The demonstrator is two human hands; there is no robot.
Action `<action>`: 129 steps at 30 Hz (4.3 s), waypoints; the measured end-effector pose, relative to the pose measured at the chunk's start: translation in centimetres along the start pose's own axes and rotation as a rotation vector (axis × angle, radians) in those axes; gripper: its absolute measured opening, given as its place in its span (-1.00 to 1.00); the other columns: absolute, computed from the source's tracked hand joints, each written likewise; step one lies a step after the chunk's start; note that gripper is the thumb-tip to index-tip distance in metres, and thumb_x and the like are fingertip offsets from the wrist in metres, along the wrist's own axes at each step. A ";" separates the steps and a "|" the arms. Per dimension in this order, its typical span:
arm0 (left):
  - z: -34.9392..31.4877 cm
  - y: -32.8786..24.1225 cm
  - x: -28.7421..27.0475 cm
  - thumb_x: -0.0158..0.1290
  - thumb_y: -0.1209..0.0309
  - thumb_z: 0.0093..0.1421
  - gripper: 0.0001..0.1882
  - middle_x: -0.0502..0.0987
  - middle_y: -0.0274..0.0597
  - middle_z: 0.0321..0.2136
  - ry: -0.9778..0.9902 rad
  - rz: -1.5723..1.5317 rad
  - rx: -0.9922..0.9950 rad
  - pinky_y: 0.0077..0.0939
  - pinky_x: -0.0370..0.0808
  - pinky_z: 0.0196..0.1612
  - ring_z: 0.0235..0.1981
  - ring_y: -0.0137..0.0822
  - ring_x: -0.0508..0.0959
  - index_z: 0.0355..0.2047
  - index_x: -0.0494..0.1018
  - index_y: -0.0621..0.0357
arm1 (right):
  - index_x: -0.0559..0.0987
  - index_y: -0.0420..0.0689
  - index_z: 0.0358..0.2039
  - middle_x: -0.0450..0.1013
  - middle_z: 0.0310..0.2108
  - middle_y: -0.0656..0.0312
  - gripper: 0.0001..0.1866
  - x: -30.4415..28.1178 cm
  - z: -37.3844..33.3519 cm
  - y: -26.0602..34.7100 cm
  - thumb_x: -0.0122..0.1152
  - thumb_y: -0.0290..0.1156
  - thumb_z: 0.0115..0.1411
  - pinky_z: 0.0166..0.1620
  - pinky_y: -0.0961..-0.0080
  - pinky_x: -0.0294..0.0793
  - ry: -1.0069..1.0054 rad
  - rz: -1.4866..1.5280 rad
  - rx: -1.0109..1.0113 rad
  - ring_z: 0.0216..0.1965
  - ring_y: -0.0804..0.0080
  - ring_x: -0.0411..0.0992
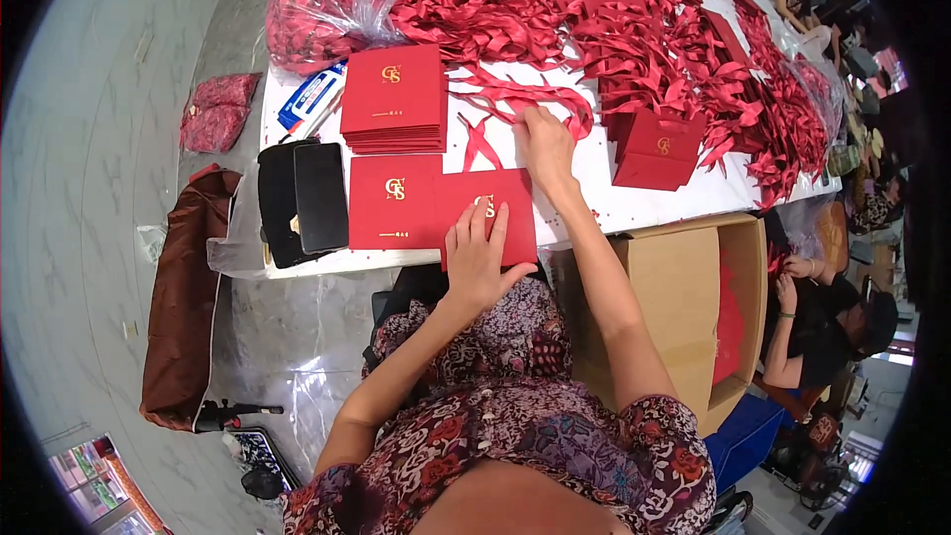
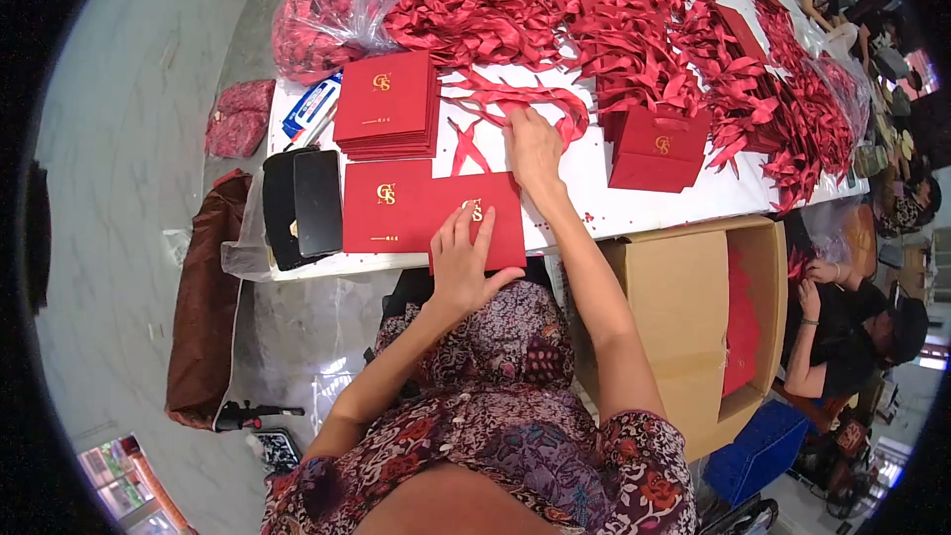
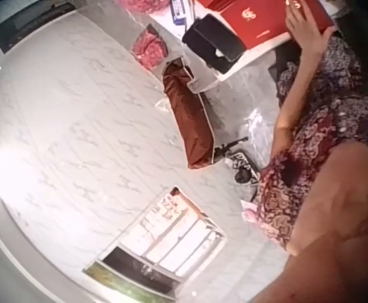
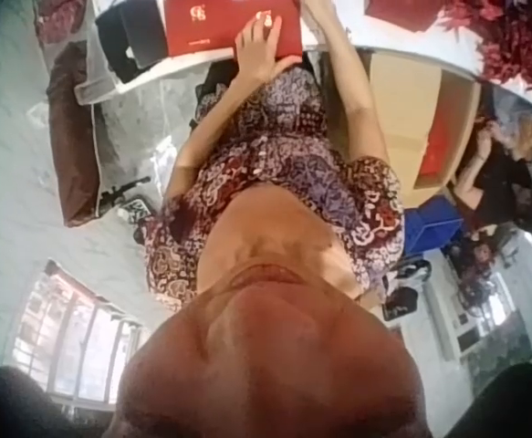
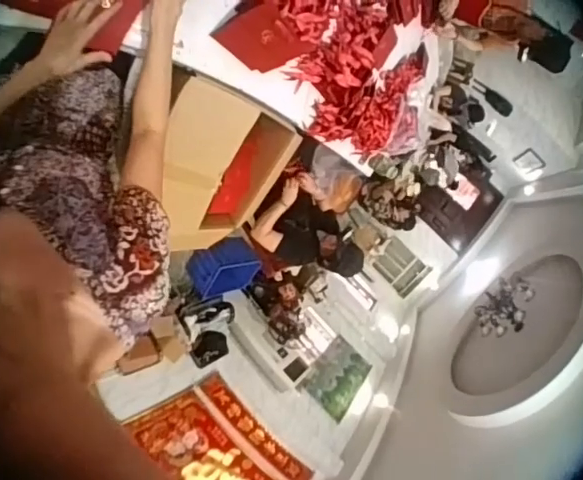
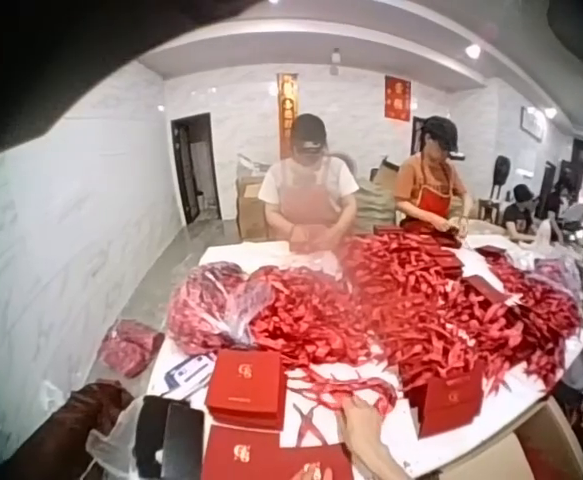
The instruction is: Assembling red gift boxes and tying red ribbons around them.
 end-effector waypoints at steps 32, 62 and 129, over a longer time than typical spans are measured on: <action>6.2 5.0 -2.7 0.26 0.34 0.03 -0.58 0.49 -0.10 -0.11 -0.177 -0.069 0.047 -0.20 0.34 -0.08 -0.09 -0.07 0.40 -0.08 0.54 0.15 | 0.55 -0.24 -0.14 0.45 -0.39 0.34 -0.84 -6.7 -9.0 4.0 0.09 -0.45 0.36 -0.35 0.69 0.38 0.340 1.066 0.446 -0.42 0.66 0.40; 7.4 6.2 -2.1 0.15 0.53 0.03 -0.79 0.63 -0.18 -0.39 0.020 -0.478 -0.108 -0.28 0.25 -0.10 -0.25 -0.16 0.59 -0.28 0.52 0.08 | 0.53 -0.23 -0.42 0.50 -0.48 0.14 -0.84 -3.6 -7.1 4.8 0.37 -0.54 0.01 -0.44 0.44 0.43 0.095 0.510 0.192 -0.51 0.34 0.49; 9.1 6.5 -5.4 0.31 0.29 0.03 -0.78 0.53 -0.23 -0.43 -0.135 -0.106 0.051 -0.30 0.24 -0.16 -0.33 -0.18 0.51 -0.37 0.55 0.09 | 0.58 -0.19 -0.40 0.52 -0.40 0.08 -0.85 -5.0 -5.5 3.0 0.20 -0.37 0.14 -0.24 0.21 0.45 0.633 0.416 0.060 -0.34 0.07 0.50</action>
Point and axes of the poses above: each hand's wrist, its own z-axis towards the middle knuckle, its own x-axis out of the palm, y = z × x, the point moved 6 cm from there along z, towards the middle knuckle
